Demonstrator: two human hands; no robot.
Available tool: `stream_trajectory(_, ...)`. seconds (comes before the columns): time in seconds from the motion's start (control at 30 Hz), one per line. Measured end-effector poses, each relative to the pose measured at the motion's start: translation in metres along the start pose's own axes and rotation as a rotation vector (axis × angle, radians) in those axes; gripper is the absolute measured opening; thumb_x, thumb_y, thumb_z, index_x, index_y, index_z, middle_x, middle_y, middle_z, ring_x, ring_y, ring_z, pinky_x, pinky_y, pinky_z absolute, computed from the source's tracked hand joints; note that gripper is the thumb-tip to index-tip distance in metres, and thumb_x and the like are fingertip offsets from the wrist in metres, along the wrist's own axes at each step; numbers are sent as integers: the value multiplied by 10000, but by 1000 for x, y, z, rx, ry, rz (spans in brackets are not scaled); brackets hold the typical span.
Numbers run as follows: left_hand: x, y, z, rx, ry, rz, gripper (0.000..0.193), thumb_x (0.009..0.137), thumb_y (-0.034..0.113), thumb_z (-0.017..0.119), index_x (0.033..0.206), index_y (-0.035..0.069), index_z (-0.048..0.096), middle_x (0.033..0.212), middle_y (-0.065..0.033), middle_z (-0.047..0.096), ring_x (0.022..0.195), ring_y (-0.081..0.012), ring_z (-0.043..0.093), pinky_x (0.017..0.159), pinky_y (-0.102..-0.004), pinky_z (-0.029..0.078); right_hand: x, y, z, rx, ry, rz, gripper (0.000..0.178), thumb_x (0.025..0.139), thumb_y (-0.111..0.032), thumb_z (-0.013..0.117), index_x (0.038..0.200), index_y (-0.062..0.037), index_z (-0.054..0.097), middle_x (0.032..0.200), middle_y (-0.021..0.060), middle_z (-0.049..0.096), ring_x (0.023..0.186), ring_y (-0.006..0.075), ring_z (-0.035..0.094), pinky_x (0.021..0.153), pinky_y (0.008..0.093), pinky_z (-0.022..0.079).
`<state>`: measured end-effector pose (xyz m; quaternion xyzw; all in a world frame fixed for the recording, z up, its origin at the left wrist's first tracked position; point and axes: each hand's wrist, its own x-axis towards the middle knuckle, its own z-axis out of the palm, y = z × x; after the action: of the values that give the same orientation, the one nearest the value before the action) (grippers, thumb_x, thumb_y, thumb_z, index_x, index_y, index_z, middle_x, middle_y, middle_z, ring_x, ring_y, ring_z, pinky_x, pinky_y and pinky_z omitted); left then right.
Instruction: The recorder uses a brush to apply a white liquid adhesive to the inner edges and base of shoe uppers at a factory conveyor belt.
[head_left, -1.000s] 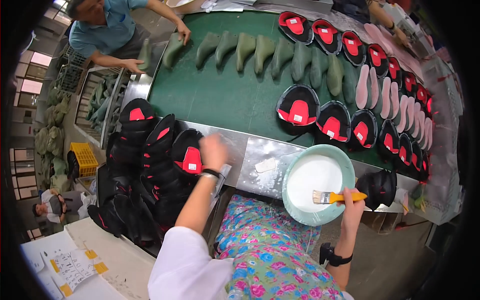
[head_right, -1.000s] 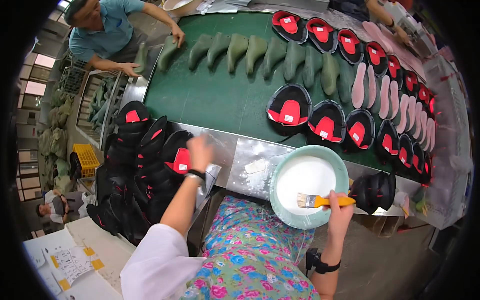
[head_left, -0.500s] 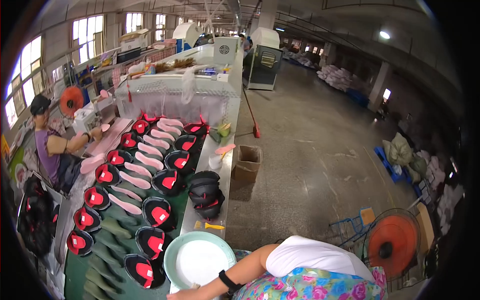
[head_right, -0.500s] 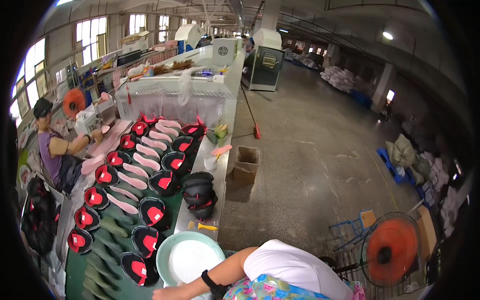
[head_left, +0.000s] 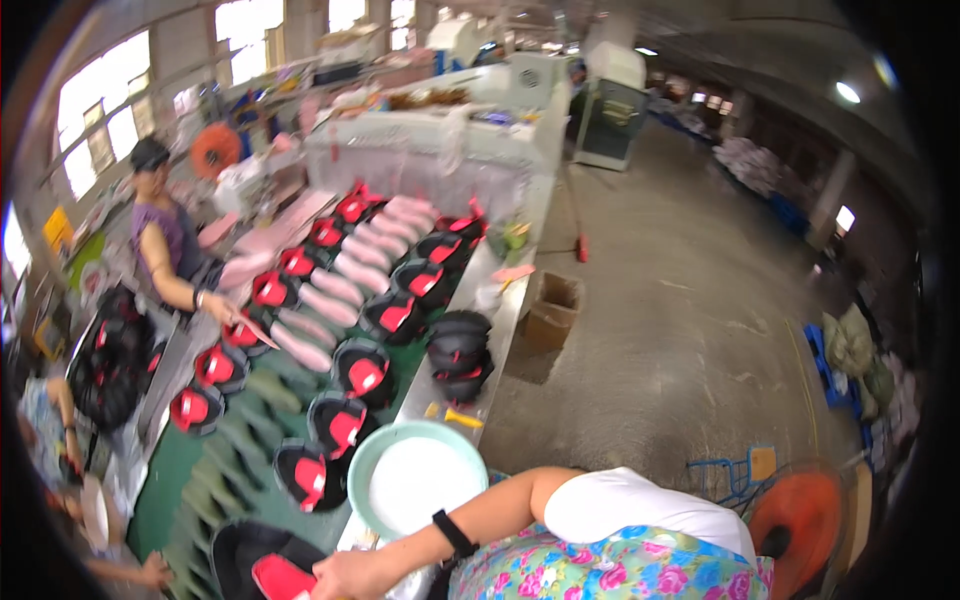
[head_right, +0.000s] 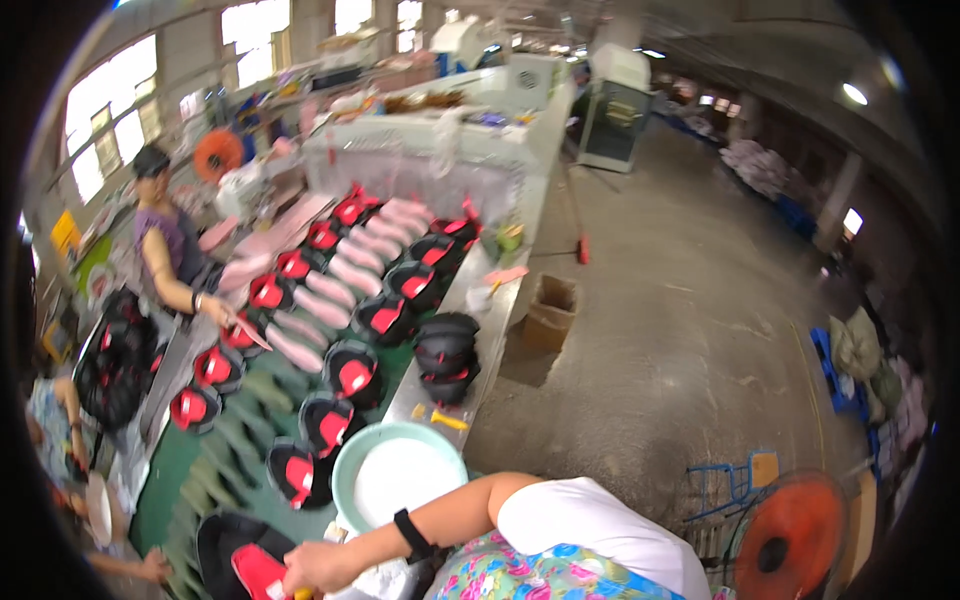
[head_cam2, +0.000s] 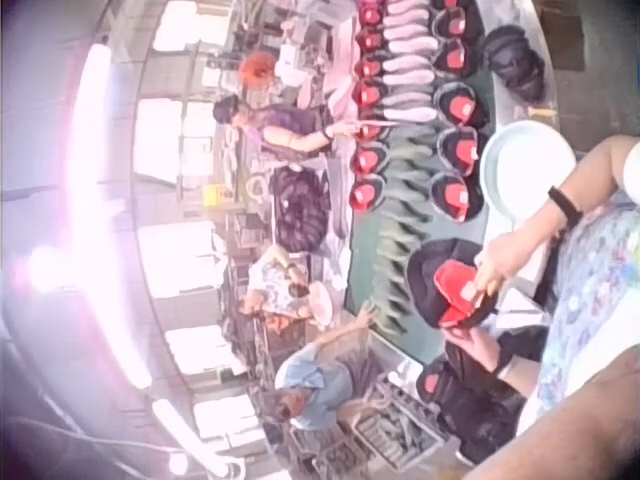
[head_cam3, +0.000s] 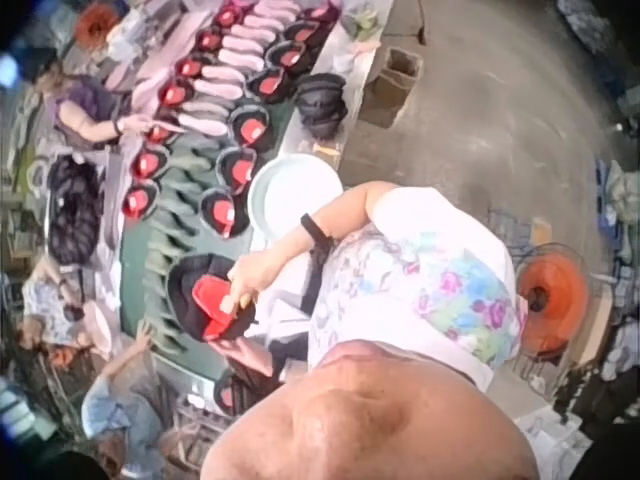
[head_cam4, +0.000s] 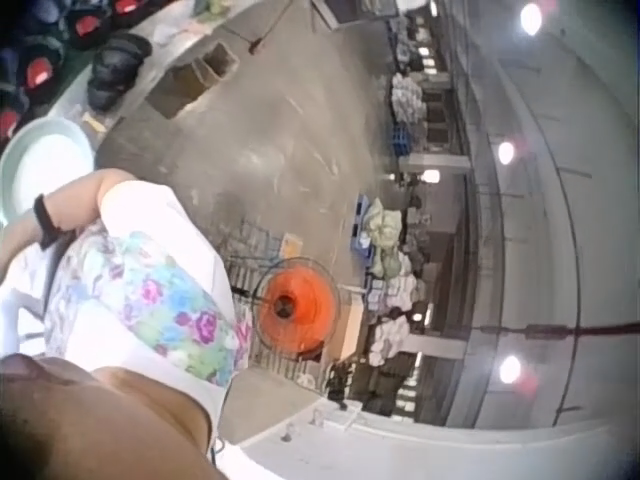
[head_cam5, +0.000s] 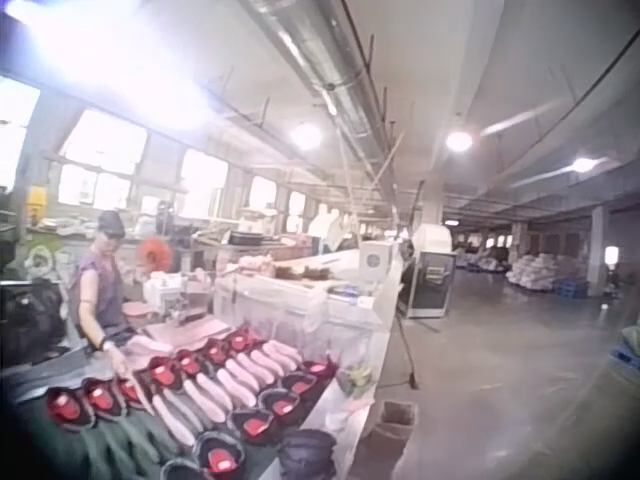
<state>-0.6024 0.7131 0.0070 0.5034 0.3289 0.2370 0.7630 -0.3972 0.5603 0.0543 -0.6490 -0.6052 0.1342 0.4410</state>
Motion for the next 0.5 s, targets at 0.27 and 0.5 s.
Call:
stream_trajectory(0.27,-43,-54,29,678,260,475,326,884,144,652,1139,-51,600,1035,-100,617,849,-160,586,769,-301,482,-34,-23,-31,179,-470,189,320,847,-270,662,1137,-142,621,901,139,621,890,319,608,764,395,490)
stream_trajectory(0.5,-118,-66,63,136,-63,-327,391,853,25,590,1227,-71,531,1273,-155,554,1195,-243,520,1039,-349,384,-136,88,-75,-185,278,732,279,833,-344,657,782,-77,719,787,120,647,788,294,610,693,385,483)
